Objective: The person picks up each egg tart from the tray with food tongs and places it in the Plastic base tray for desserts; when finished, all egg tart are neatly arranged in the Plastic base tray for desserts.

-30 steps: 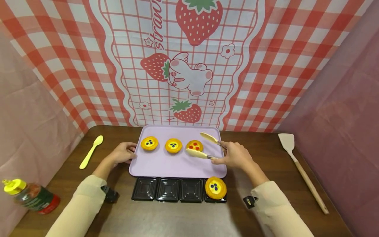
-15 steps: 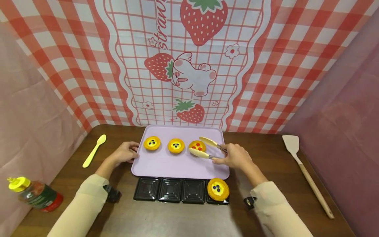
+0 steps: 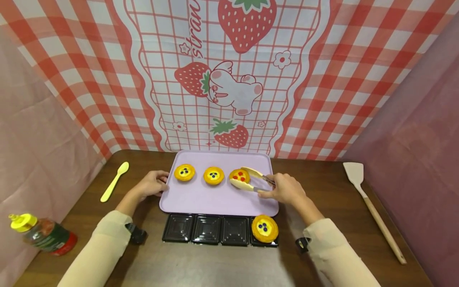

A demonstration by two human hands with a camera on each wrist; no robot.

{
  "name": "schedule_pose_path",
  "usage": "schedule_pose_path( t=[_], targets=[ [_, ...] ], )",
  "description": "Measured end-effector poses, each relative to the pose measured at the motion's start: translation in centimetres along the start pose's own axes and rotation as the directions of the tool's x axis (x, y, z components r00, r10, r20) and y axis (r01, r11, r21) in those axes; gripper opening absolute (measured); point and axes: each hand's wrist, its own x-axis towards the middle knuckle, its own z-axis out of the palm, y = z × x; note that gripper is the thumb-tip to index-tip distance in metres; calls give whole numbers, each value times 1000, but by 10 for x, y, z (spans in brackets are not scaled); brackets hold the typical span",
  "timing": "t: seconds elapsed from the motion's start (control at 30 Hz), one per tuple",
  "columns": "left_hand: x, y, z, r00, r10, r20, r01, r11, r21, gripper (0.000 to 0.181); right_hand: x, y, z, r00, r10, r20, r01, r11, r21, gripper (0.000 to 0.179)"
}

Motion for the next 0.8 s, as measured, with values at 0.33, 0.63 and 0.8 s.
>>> schedule_pose_path(
  t=[0.33,0.63,0.8],
  targets=[
    [-1,3,2,1000,10,-10,-10,1000,13,53,-2,1,-1,1000,11,-8,-11,1000,12,76],
    [-2,2,1,1000,-3,-8,3,1000,10,53,-5,1,-8,999,31,-12,-31,1000,2,78],
    [-3,2,0,1000,-4,-8,4,1000,11,53,-10,1,-16,999,28,-25,-27,1000,12,84]
  ],
)
